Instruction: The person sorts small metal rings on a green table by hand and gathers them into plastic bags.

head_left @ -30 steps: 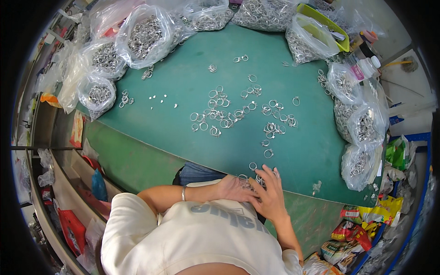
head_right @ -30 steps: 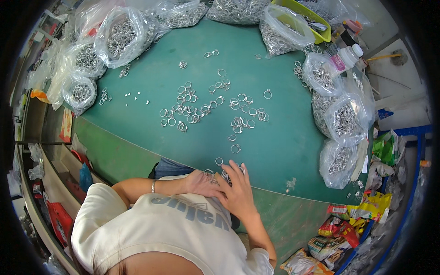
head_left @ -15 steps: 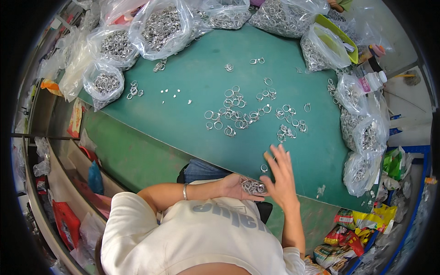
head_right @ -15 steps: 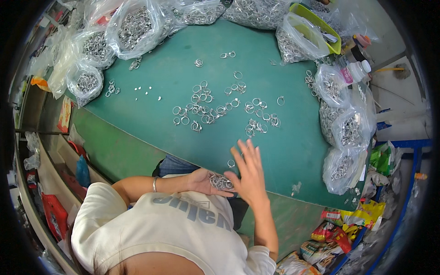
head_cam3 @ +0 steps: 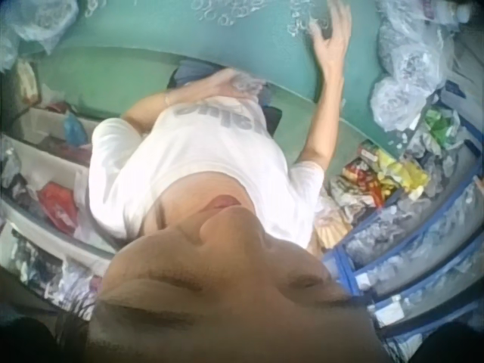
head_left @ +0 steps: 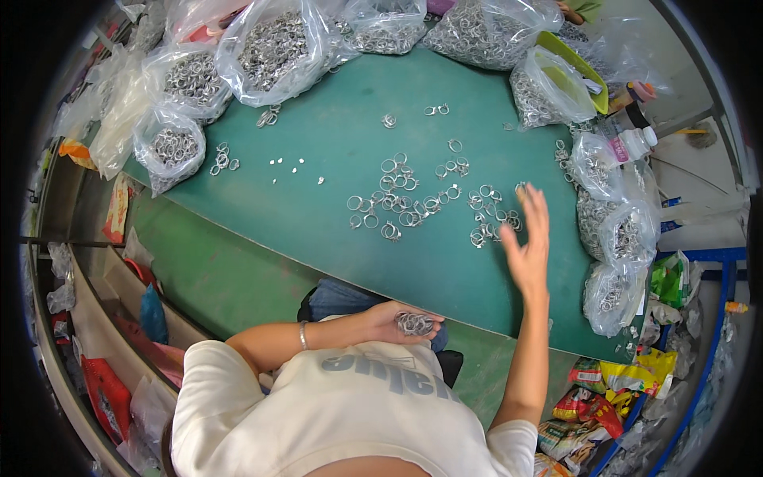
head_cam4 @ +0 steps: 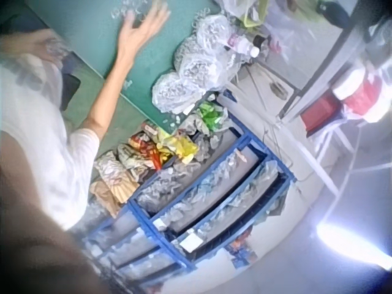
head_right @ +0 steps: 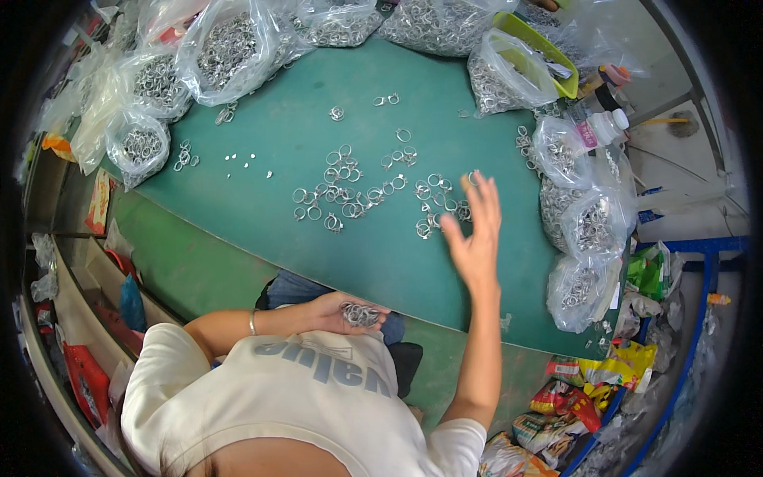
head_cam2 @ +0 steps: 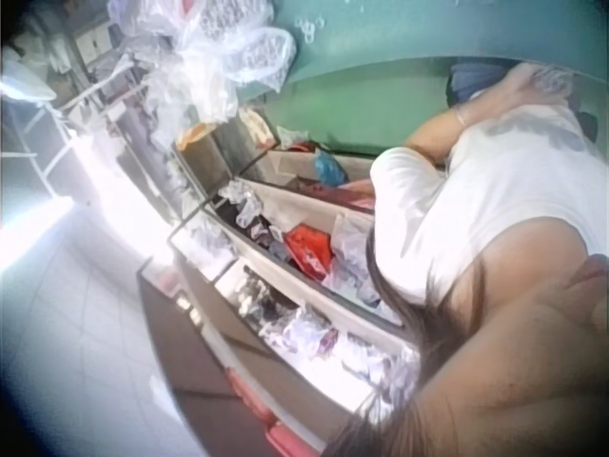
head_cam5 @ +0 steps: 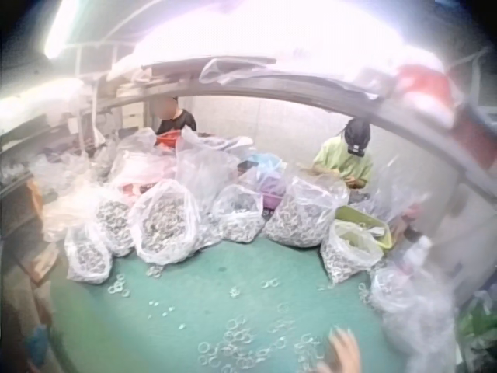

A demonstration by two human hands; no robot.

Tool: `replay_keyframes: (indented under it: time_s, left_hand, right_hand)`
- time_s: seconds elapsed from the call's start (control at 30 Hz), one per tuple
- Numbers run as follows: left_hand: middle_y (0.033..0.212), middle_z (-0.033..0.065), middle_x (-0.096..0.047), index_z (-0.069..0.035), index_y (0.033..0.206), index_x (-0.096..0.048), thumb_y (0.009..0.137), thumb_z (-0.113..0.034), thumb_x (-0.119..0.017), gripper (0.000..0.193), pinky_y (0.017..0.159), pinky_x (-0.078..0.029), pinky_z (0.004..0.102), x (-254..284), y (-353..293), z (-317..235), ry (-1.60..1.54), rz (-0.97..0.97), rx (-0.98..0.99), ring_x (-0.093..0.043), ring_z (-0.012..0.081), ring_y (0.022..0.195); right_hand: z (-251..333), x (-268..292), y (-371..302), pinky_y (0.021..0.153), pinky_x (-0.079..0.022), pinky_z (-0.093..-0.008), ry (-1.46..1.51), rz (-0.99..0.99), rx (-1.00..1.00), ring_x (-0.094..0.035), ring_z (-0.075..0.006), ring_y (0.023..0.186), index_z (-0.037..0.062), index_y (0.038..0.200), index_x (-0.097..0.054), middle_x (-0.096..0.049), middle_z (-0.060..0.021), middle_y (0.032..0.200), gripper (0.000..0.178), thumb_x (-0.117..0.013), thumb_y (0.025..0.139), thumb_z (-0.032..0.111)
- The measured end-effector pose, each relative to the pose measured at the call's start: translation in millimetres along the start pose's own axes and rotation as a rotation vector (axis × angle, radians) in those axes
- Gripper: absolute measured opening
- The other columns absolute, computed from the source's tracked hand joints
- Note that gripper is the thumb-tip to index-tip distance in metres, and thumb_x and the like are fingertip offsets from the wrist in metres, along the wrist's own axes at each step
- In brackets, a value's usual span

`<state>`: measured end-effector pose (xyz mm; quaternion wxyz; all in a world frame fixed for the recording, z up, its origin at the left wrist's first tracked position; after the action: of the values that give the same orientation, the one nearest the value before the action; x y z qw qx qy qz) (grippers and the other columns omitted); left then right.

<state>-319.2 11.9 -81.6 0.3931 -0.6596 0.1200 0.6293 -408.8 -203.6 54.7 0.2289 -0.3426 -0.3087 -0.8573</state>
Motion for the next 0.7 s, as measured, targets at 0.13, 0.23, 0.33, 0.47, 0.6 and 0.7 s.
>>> replay_keyframes:
  time_s: [0.13, 0.23, 0.33, 0.47, 0.6, 0.7]
  left_hand:
    - [0.094, 0.0123, -0.067, 0.002, 0.104, -0.064, 0.091, -0.026, -0.059, 0.031, 0.069, -0.056, 0.0289, -17.1, -22.1, -6.7, 0.423, -0.186, 0.041, -0.066, 0.0204, 0.084]
    - [0.090, 0.0111, -0.067, 0.001, 0.097, -0.066, 0.091, -0.027, -0.058, 0.030, 0.062, -0.054, 0.0256, -26.3, -39.1, -11.0, 0.384, -0.212, -0.031, -0.066, 0.0190, 0.081]
    - [0.087, 0.0104, -0.067, 0.000, 0.095, -0.066, 0.092, -0.027, -0.058, 0.029, 0.054, -0.052, 0.0214, -50.6, -58.7, -18.7, 0.390, -0.189, -0.055, -0.065, 0.0170, 0.079]
    - [0.085, 0.0089, -0.065, 0.001, 0.096, -0.065, 0.092, -0.025, -0.058, 0.028, 0.049, -0.045, 0.0199, -71.4, -62.5, -17.7, 0.413, -0.139, -0.070, -0.063, 0.0141, 0.074]
    - [0.086, 0.0084, -0.063, 0.001, 0.098, -0.064, 0.092, -0.020, -0.058, 0.023, 0.047, -0.042, 0.0210, -82.0, -52.3, -22.9, 0.290, -0.047, -0.087, -0.061, 0.0143, 0.075]
    - [0.090, 0.0061, -0.064, -0.003, 0.099, -0.066, 0.088, -0.019, -0.063, 0.020, 0.059, -0.046, 0.0224, -78.6, -51.7, -31.2, 0.237, -0.110, -0.162, -0.061, 0.0139, 0.082]
  right_hand:
    - [-60.2, -10.2, 36.7, 0.111, -0.021, -0.0458, 0.109, 0.083, -0.072, -0.030, -0.0344, 0.136, 0.0105, 0.131, -0.051, -0.044, -0.0137, 0.140, 0.046, -0.056, 0.089, 0.028]
    - [-50.9, -24.2, 27.7, 0.114, -0.015, -0.0457, 0.023, 0.297, -0.031, -0.029, -0.0329, 0.137, 0.0101, 0.130, -0.052, -0.043, -0.0138, 0.141, 0.045, -0.050, 0.091, 0.033]
    - [-28.2, -16.2, 13.0, 0.110, -0.023, -0.0423, 0.135, 0.246, -0.027, -0.038, -0.0317, 0.130, 0.0080, 0.118, -0.060, -0.052, -0.0136, 0.129, 0.038, -0.063, 0.083, 0.022]
    - [8.5, -11.0, 9.5, 0.090, -0.037, -0.0391, -0.093, 0.083, 0.046, -0.051, -0.0278, 0.104, 0.0067, 0.100, -0.064, -0.058, -0.0100, 0.107, 0.031, -0.074, 0.071, 0.014]
    - [1.6, -23.3, 9.2, 0.074, -0.040, -0.0314, 0.043, 0.026, -0.083, -0.054, -0.0177, 0.082, 0.0053, 0.090, -0.065, -0.059, -0.0028, 0.087, 0.014, -0.070, 0.079, 0.012]
    - [0.0, -18.9, -1.4, 0.061, -0.041, -0.0222, 0.885, -0.084, -0.610, -0.051, -0.0072, 0.069, 0.0018, 0.088, -0.063, -0.059, -0.0002, 0.084, 0.012, -0.060, 0.091, 0.013]
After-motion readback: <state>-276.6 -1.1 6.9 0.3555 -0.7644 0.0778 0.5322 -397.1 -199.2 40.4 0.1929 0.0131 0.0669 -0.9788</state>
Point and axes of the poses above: each hand's wrist, its own y-axis towards the middle knuckle, its own x-axis out of the back of the hand, z = x × y, the point moved 4 cm from there along y, towards the middle knuckle
